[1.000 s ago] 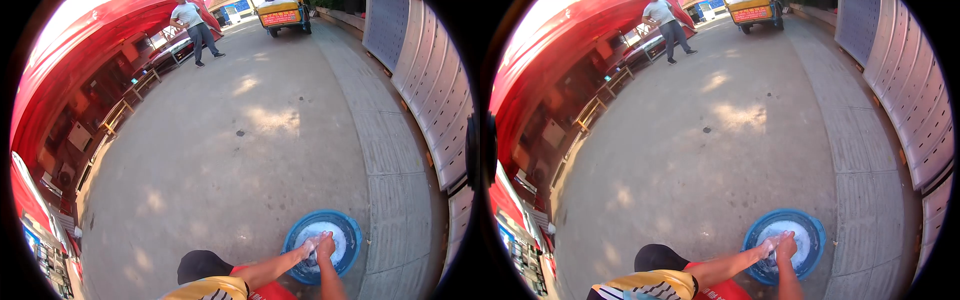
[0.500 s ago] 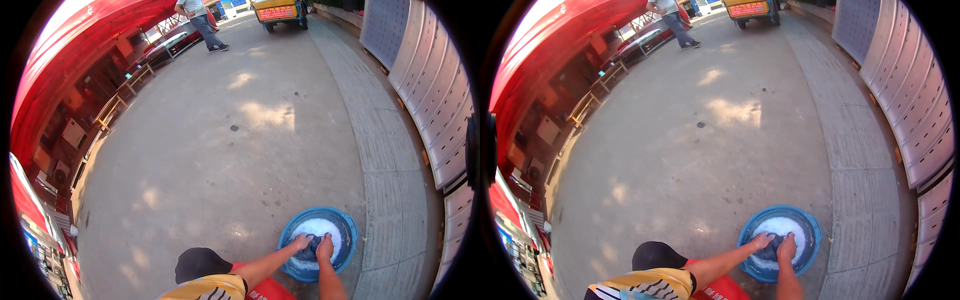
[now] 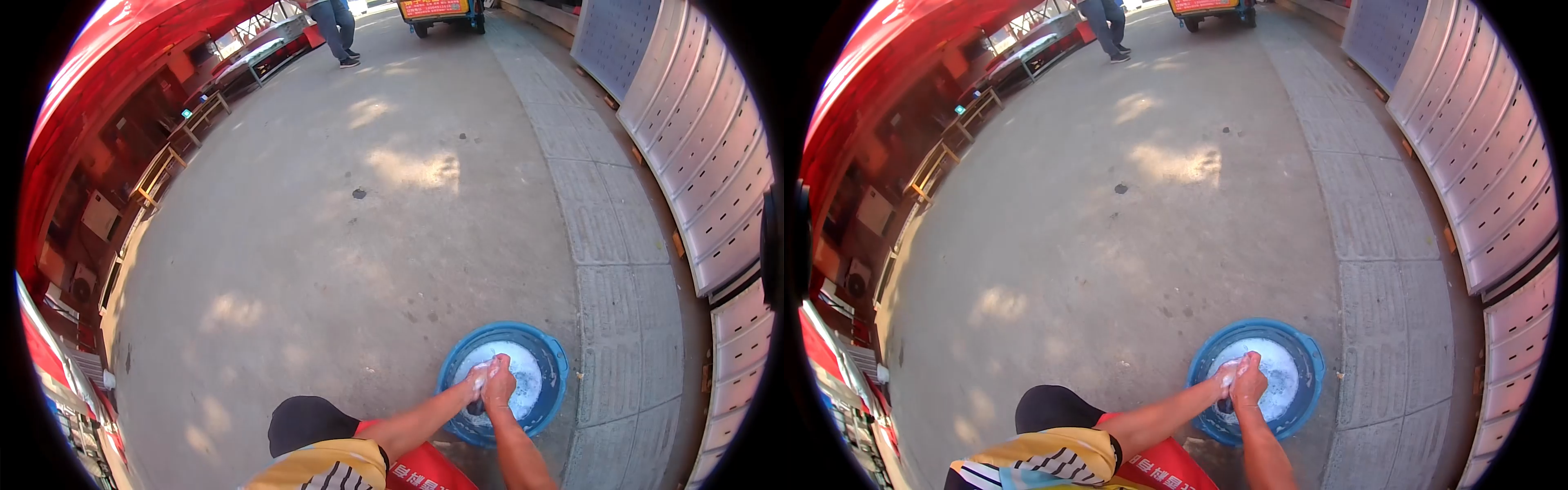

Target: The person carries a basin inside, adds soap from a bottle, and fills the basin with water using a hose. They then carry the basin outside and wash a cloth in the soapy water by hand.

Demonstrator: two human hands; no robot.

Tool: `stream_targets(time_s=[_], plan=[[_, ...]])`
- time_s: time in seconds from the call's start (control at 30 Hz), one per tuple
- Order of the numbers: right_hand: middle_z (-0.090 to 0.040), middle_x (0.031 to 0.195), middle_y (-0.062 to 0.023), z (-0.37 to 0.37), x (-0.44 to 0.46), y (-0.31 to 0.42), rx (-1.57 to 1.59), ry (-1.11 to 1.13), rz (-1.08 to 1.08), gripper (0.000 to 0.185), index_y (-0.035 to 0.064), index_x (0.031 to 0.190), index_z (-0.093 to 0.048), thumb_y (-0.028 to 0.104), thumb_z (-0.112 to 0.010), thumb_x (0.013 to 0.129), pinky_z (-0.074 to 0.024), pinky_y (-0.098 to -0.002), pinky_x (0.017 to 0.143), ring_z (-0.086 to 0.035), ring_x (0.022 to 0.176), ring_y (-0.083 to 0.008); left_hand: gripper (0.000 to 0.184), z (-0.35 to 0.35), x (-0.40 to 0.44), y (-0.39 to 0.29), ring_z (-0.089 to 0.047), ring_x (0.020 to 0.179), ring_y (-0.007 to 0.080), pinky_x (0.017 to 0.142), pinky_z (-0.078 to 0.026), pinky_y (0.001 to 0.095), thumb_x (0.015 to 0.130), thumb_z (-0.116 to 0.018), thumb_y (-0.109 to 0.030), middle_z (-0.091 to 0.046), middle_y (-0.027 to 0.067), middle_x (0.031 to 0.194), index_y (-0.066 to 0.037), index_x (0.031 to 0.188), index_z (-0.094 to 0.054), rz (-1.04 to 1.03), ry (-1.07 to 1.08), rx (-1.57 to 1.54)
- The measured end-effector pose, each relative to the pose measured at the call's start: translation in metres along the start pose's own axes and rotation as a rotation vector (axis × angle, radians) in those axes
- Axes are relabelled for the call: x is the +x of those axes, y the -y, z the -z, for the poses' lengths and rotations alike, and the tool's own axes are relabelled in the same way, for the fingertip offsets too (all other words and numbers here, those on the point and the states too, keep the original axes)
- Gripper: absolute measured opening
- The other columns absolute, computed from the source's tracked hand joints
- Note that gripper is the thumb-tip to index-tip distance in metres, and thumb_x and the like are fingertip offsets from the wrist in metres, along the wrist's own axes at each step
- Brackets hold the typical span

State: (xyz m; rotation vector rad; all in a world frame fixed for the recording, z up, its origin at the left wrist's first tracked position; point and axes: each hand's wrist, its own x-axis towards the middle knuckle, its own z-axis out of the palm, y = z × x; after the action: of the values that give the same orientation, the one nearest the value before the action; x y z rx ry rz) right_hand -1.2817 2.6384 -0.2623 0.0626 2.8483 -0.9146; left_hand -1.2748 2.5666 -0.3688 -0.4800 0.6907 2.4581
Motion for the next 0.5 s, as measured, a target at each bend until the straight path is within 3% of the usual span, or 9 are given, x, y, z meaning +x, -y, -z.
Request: stream_targets(time_s=[0.07,0.1,0.2,0.27,0.3,0.33,0.37,0.4,0.5], plan=[[-0.061,0.069,-0.0202,0.003,0.022,-0.035,-0.050,-0.009,-0.038,0.021,0.0150,0.107,-0.045,0.026,-0.040,0.090,-0.0435,-0.0487,0.061,-0.059,0.068,-0.0402,0.041,-0.059,-0.022,-0.017,-0.058,0.085,0.0219,0.077,-0.045,0.0370,0.087,-0.048,-0.047,-0.062,0.0110,0.091,-0.009,0.097,-0.060,-0.010,-0.288,0.231],[-0.061,0.069,-0.0185,0.010,0.026,-0.048,-0.149,0.002,-0.050,0.022,0.0120,0.108,-0.045,0.024,-0.038,0.091,-0.0443,-0.0485,0.061,-0.059,0.067,-0.0398,0.040,-0.073,-0.036,-0.028,-0.059,0.085,0.0227,0.079,-0.045,0.0368,0.086,-0.052,-0.042,-0.062,0.0097,0.090,-0.003,0.093,-0.058,-0.016,-0.401,0.635],[-0.060,0.090,-0.0201,0.000,0.016,-0.079,-0.152,-0.076,-0.138,0.025,0.0079,0.113,-0.045,0.015,-0.045,0.089,-0.0453,-0.0425,0.070,-0.059,0.081,-0.0338,0.041,-0.042,-0.031,-0.035,-0.060,0.089,0.0278,0.078,-0.045,0.0366,0.085,-0.054,-0.034,-0.060,0.0213,0.100,0.002,0.106,-0.055,0.028,-0.638,1.634],[-0.058,0.098,-0.0193,-0.045,0.014,-0.100,-0.018,-0.072,-0.100,0.027,0.0053,0.115,-0.046,0.010,-0.046,0.089,-0.0446,-0.0391,0.073,-0.058,0.084,-0.0284,0.041,0.000,-0.009,-0.013,-0.059,0.090,0.0290,0.077,-0.044,0.0382,0.084,-0.054,-0.032,-0.060,0.0207,0.101,0.004,0.105,-0.054,-0.069,-0.643,1.379],[-0.060,0.092,-0.0184,-0.056,0.008,-0.092,0.198,-0.163,0.104,0.025,0.0064,0.114,-0.048,0.007,-0.045,0.089,-0.0447,-0.0380,0.071,-0.057,0.079,-0.0250,0.040,0.019,0.007,0.000,-0.059,0.090,0.0285,0.077,-0.044,0.0383,0.085,-0.053,-0.032,-0.060,0.0194,0.099,0.003,0.104,-0.054,-0.125,-0.629,1.164],[-0.061,0.085,-0.0197,-0.030,-0.004,-0.046,0.250,-0.008,-0.076,0.022,0.0088,0.110,-0.050,0.014,-0.045,0.089,-0.0443,-0.0418,0.068,-0.059,0.076,-0.0313,0.038,0.028,0.014,0.007,-0.059,0.089,0.0279,0.076,-0.044,0.0384,0.086,-0.053,-0.032,-0.061,0.0182,0.098,0.002,0.103,-0.055,-0.178,-0.615,0.946],[-0.061,0.085,-0.0203,-0.008,-0.020,-0.007,0.225,0.040,-0.004,0.021,0.0105,0.107,-0.051,0.019,-0.045,0.089,-0.0440,-0.0437,0.068,-0.059,0.077,-0.0350,0.038,-0.013,-0.007,-0.017,-0.057,0.087,0.0252,0.077,-0.044,0.0367,0.088,-0.049,-0.035,-0.060,0.0147,0.096,-0.001,0.105,-0.055,-0.056,-0.610,0.507],[-0.062,0.084,-0.0209,0.004,-0.028,0.013,0.199,0.085,0.067,0.020,0.0121,0.104,-0.051,0.023,-0.044,0.089,-0.0437,-0.0456,0.068,-0.059,0.079,-0.0388,0.040,-0.029,-0.015,-0.017,-0.056,0.088,0.0243,0.078,-0.044,0.0360,0.089,-0.047,-0.038,-0.059,0.0135,0.098,-0.003,0.106,-0.054,-0.034,-0.559,0.403],[-0.062,0.076,-0.0203,0.005,-0.002,-0.010,0.124,-0.062,-0.058,0.020,0.0122,0.096,-0.051,0.029,-0.044,0.089,-0.0435,-0.0473,0.064,-0.058,0.072,-0.0408,0.048,-0.068,-0.026,-0.015,-0.053,0.091,0.0217,0.080,-0.042,0.0337,0.090,-0.041,-0.048,-0.057,0.0098,0.104,-0.006,0.109,-0.053,0.022,-0.394,0.092]])
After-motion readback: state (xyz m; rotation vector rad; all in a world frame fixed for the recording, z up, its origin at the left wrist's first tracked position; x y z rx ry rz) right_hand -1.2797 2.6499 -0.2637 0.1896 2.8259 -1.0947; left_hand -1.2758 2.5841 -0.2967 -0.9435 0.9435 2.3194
